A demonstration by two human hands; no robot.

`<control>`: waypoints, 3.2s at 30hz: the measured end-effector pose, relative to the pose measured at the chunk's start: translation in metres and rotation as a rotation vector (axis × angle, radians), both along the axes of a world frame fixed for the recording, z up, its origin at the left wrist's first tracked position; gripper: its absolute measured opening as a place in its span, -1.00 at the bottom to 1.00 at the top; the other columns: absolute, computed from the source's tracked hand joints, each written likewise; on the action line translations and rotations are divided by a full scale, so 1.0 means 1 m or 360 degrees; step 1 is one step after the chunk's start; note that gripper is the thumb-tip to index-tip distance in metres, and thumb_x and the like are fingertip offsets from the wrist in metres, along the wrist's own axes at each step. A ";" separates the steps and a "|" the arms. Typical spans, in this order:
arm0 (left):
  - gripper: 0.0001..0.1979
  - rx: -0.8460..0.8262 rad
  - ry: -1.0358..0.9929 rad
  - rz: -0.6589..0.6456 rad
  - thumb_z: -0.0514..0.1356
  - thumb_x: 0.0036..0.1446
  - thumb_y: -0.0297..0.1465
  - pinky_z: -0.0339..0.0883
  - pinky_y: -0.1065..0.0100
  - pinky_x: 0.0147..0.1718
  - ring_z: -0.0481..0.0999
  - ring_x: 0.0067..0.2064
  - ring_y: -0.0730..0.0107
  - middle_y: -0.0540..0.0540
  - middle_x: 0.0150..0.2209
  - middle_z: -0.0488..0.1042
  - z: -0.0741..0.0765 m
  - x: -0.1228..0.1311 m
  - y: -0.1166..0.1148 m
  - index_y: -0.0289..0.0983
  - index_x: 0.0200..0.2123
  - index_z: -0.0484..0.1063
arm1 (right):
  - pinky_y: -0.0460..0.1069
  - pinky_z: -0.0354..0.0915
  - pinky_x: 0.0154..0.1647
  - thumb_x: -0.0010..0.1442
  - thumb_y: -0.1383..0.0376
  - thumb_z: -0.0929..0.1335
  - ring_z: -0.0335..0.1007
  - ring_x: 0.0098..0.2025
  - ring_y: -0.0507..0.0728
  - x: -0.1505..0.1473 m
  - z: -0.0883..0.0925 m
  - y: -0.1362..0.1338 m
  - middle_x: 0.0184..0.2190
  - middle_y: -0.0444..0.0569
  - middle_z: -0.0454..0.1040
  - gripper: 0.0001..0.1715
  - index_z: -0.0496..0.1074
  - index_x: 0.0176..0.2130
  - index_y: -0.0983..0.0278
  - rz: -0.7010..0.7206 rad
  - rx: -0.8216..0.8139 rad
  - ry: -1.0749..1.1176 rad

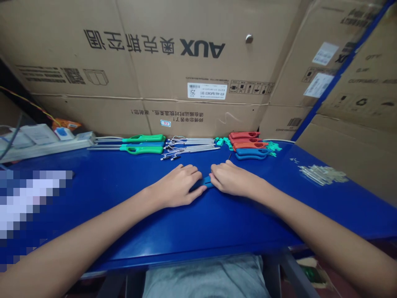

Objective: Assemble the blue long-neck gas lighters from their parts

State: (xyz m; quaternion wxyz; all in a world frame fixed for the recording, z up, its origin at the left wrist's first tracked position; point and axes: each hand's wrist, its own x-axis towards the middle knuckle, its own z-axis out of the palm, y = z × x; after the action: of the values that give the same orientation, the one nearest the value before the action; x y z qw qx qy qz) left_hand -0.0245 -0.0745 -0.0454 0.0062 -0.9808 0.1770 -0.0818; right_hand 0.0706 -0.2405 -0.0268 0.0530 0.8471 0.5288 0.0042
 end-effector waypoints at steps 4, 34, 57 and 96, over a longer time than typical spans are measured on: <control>-0.62 0.0028 -0.0029 -0.0012 -0.06 0.30 -0.17 0.28 0.17 -0.18 0.43 -0.19 0.20 -0.17 -0.25 0.42 0.000 0.000 -0.002 -0.33 -0.23 0.41 | 0.10 0.13 -0.18 0.34 0.33 0.10 0.47 -0.22 0.29 -0.003 0.000 0.003 -0.31 0.20 0.52 -0.66 0.38 -0.19 0.42 -0.0065 -0.0049 -0.0004; -0.68 -0.0470 0.0070 -0.0255 0.09 0.26 -0.26 0.35 0.24 -0.02 0.45 -0.06 0.29 -0.17 -0.07 0.44 0.001 0.001 0.011 -0.23 0.00 0.47 | 0.00 0.36 -0.21 0.16 0.33 0.32 0.42 -0.29 0.06 0.026 0.010 -0.024 -0.30 -0.07 0.47 -0.87 0.31 -0.22 0.25 0.0366 0.1526 0.0586; -0.72 -0.0566 0.0051 -0.0255 0.15 0.21 -0.26 0.36 0.27 -0.03 0.48 -0.07 0.30 -0.15 -0.12 0.50 0.000 0.003 0.010 -0.28 -0.10 0.48 | 0.01 0.50 -0.28 0.15 0.21 0.40 0.50 -0.38 0.03 0.014 -0.003 -0.008 -0.39 -0.16 0.47 -0.70 0.20 -0.23 0.22 0.0233 0.1936 0.1409; -0.71 -0.0506 0.0031 -0.0265 0.12 0.23 -0.25 0.36 0.27 -0.02 0.48 -0.06 0.29 -0.16 -0.12 0.49 0.000 0.002 0.010 -0.29 -0.10 0.48 | 0.11 0.45 -0.05 0.14 0.32 0.35 0.52 -0.21 0.10 0.004 -0.005 -0.011 -0.19 -0.06 0.49 -0.45 0.09 0.08 0.18 0.0313 0.1667 0.1365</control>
State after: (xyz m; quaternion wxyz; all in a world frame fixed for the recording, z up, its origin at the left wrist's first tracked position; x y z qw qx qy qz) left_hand -0.0223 -0.0645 -0.0454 -0.1576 -0.9521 0.2425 -0.0996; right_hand 0.0750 -0.2513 -0.0318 -0.5786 0.6359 0.5057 -0.0716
